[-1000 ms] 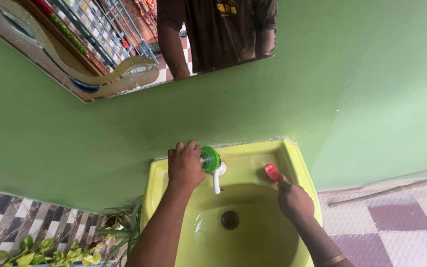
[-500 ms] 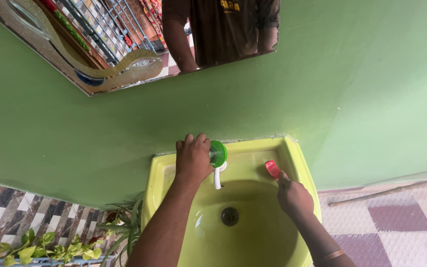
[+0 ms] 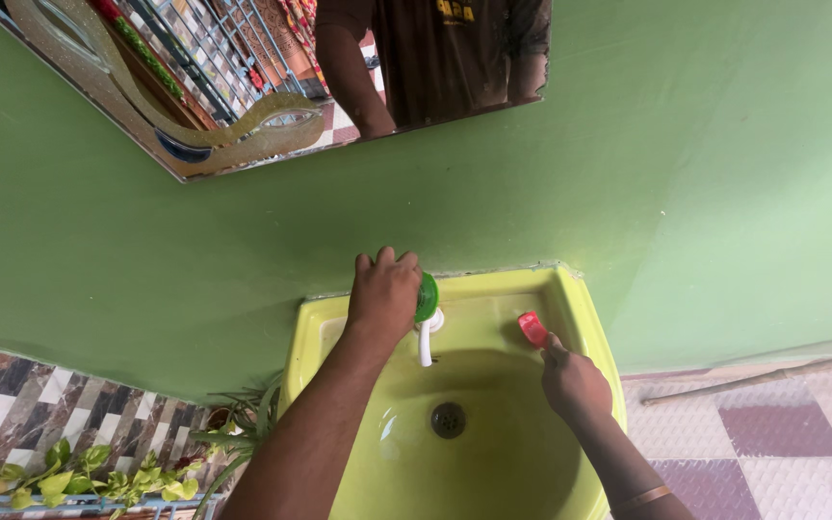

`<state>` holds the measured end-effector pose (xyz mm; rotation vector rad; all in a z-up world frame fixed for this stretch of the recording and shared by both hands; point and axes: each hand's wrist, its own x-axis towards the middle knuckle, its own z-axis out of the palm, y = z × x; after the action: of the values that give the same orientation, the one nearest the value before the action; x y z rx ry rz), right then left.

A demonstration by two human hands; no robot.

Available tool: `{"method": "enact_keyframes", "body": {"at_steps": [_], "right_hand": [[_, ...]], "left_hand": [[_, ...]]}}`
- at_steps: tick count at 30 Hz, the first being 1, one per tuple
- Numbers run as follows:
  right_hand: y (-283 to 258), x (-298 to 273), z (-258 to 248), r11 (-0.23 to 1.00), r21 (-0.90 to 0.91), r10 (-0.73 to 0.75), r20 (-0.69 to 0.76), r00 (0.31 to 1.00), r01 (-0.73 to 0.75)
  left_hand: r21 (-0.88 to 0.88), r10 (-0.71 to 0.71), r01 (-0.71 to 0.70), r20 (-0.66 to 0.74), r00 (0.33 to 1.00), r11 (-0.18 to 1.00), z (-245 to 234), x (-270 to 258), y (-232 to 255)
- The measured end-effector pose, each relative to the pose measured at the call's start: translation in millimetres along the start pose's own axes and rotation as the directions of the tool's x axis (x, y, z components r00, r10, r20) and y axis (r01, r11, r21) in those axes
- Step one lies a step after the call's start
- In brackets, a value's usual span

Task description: The person scrubs a yellow wall-mounted sink using a red brush and a green-capped cleaning powder. They repeatedly apply the powder and scrub the sink basin and faucet area.

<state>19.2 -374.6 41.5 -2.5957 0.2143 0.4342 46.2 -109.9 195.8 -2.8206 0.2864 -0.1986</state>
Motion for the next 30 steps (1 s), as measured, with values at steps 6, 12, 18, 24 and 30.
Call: {"method": "enact_keyframes", "body": {"at_steps": [6,12,18,24,30], "right_hand": [[2.1,0.8,1.3,1.0,0.003,-0.012,-0.003,1.0,0.012],[2.4,0.4,0.8,1.0,0.013,0.001,0.0,1.0,-0.001],[-1.8,-0.7,-0.9,1.0,0.001,0.001,-0.005,1.0,-0.001],[2.3,0.7,0.4,1.0,0.016,0.005,-0.005,1.0,-0.005],[0.2,-0.7,0.0,0.999,0.04,-0.014,-0.03,0.999,0.015]], "left_hand": [[0.05,0.001,0.001,-0.042,0.999,0.999,0.1,9.5,3.3],[0.014,-0.002,0.002,-0.016,1.0,1.0,2.0,16.2,7.0],[-0.203,-0.037,0.027,-0.048,0.998,0.979,9.4,26.7,36.5],[-0.307,-0.022,-0.02,-0.133,0.991,0.952,0.9,34.4,69.4],[-0.326,0.038,-0.11,-0.222,0.974,0.939,-4.4,31.7,81.0]]}}
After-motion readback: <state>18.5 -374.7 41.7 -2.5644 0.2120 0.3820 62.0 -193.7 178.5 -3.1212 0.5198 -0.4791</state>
